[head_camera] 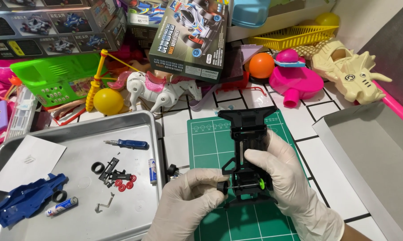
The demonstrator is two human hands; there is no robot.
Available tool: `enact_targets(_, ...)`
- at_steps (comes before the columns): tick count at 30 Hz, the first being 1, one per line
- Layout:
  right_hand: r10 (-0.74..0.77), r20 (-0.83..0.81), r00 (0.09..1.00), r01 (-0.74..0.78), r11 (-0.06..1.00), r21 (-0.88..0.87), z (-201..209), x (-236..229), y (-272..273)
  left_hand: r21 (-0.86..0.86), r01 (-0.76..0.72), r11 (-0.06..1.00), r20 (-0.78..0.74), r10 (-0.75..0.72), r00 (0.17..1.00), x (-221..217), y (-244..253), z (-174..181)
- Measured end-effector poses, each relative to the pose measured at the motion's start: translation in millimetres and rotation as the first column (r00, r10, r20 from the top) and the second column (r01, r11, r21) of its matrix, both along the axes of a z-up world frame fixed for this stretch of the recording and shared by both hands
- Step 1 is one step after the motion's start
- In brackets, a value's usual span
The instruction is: The person assembles a toy car chassis on a green cutting mat. They use a screwdriver to tighten screws on the black frame, attach a green gear, and install a black wheel. The person handles various small parts and tools while working on the assembly.
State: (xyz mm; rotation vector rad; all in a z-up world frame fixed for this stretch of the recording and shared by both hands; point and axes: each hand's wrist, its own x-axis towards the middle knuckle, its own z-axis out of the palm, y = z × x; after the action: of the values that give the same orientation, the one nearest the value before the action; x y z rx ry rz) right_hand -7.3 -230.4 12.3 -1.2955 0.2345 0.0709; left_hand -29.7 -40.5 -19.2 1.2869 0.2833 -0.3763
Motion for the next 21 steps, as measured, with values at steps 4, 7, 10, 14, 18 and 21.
enact_targets(4,0.002,0.017,1.000,-0.002,1.000,-0.025,-2.6,0.1,-0.4,-0.031,-0.009,0.999,0.012,0.009,1.000,0.3,-0.6,-0.8)
enact_targets(7,-0.002,0.021,1.000,0.002,1.000,-0.020,-3.3,-0.3,-0.7,-0.013,-0.024,1.000,-0.047,0.023,0.999,0.1,-1.4,7.1)
enact_targets(10,-0.008,0.036,0.999,0.008,1.000,0.002,-3.1,0.1,-0.5,-0.020,0.004,1.000,-0.019,-0.005,1.000,0.0,0.1,3.9)
enact_targets(14,0.005,0.041,0.999,-0.004,1.000,-0.021,-3.3,-0.2,-0.8,-0.041,-0.001,0.999,-0.007,0.000,1.000,0.1,-0.6,1.9)
enact_targets(18,-0.011,0.030,1.000,0.011,1.000,-0.006,-4.9,0.1,-0.6,-0.055,0.000,0.998,-0.009,-0.001,1.000,-0.4,0.1,0.3)
enact_targets(21,-0.012,0.045,0.999,0.014,0.998,-0.059,-0.3,-1.9,1.2,-0.045,-0.017,0.999,-0.039,0.015,0.999,-0.2,-1.2,6.5)
